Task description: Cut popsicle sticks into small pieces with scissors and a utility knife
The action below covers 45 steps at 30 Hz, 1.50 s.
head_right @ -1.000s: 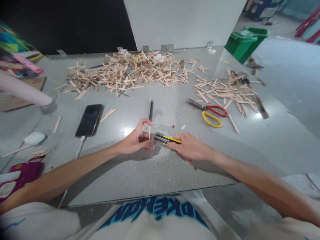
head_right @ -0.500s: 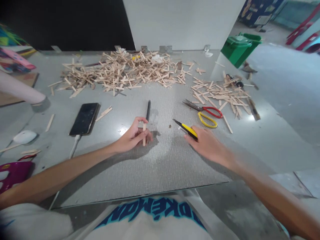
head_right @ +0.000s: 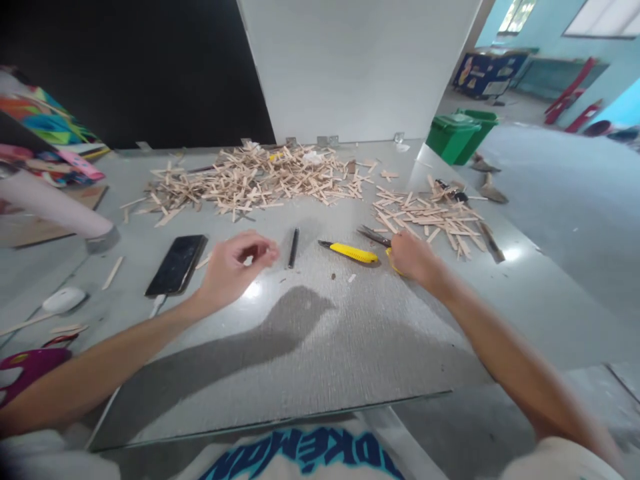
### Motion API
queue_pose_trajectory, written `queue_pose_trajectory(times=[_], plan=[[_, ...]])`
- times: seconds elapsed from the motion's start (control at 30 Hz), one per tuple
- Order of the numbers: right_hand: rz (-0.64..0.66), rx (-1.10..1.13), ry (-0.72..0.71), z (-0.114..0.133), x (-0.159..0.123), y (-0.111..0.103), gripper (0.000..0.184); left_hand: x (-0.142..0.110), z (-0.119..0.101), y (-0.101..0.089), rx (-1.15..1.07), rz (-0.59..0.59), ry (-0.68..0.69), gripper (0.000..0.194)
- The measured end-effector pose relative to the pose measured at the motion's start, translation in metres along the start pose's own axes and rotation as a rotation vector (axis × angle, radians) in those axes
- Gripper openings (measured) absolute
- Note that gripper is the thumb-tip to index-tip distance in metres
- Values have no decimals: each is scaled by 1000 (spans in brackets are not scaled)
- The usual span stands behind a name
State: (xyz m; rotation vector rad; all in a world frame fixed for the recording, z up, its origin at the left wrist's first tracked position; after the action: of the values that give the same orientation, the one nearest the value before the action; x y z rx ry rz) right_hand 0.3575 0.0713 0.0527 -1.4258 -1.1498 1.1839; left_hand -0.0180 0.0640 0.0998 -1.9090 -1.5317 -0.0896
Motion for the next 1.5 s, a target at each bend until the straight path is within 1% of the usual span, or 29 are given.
queue_pose_trajectory(times=[0.03, 0.07, 0.1, 0.17, 0.23, 0.3, 0.37, 0.43, 0.47, 0.5, 0.53, 0.57, 0.6, 0.63, 0.67, 0.7, 0.73, 0.8, 0.83, 0.93, 1.03, 1.13, 1.23, 1.37, 1.5], plan=[[11, -2, 20, 0, 4, 8, 34, 6, -7, -4, -81, -20, -39, 26], [18, -1, 37, 0, 6, 14, 35, 11, -14, -9, -176, -65, -69, 25], [24, 2, 50, 0, 6, 19, 35, 15, -22, -13, -242, -80, -90, 21], [40, 13, 61, -2, 4, 22, 28, 21, -38, -20, -310, -97, -74, 22], [39, 25, 71, -5, 1, 21, 19, 23, -52, -26, -345, -104, -53, 25], [-11, 33, 99, -9, -2, 15, 15, 22, -64, -29, -365, -92, -50, 29], [-119, 36, 150, -12, -3, 3, 21, 21, -73, -28, -371, -55, -60, 30], [-250, 34, 204, -13, -6, -15, 28, 19, -81, -25, -359, 8, -72, 31], [-314, 58, 213, -12, -8, -25, 28, 18, -84, -24, -349, 37, -75, 32], [-369, 140, 194, -8, -12, -35, 26, 18, -86, -22, -338, 58, -75, 34], [-399, 273, 152, -1, -16, -45, 24, 17, -88, -20, -327, 70, -70, 35], [-413, 494, 77, 7, -22, -53, 27, 16, -90, -19, -320, 68, -63, 35], [-370, 774, -24, 19, -29, -59, 36, 16, -90, -18, -312, 59, -57, 34], [-276, 1028, -118, 34, -36, -62, 49, 15, -91, -17, -302, 49, -52, 33], [-156, 1206, -224, 52, -45, -63, 59, 15, -90, -16, -289, 47, -47, 32], [-78, 1320, -320, 69, -55, -63, 65, 14, -90, -15, -271, 51, -42, 31], [-33, 1406, -405, 85, -64, -61, 67, 14, -89, -13, -248, 61, -36, 30], [-7, 1574, -552, 111, -81, -51, 70, 14, -88, -11, -195, 84, -24, 31], [40, 1614, -596, 121, -87, -42, 70, 14, -87, -10, -171, 93, -19, 32], [127, 1659, -663, 139, -102, -15, 65, 13, -84, -6, -101, 150, -8, 34], [112, 1660, -680, 140, -114, 1, 60, 9, -82, 2, -38, 297, -22, 34], [43, 1634, -645, 136, -123, 5, 55, 4, -79, 12, -24, 415, -56, 34], [12, 1643, -622, 132, -129, 8, 52, 2, -78, 20, -57, 468, -53, 38], [27, 1602, -619, 128, -134, 10, 50, 2, -78, 24, -116, 506, -49, 41], [60, 1494, -573, 124, -135, 6, 59, 2, -78, 25, -146, 550, -81, 35]])
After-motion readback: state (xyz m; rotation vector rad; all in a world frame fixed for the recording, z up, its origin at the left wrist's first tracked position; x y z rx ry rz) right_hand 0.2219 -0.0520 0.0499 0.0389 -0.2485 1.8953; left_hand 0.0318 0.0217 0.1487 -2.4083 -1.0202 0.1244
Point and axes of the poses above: each hand's wrist, its own x-axis towards the middle knuckle, its own y-axis out of the palm, z = x × y, the point moved 4 cm from there along x, towards the middle knuckle, and after that the axes turned 2 degrees about -z, right-handed, at the moved point
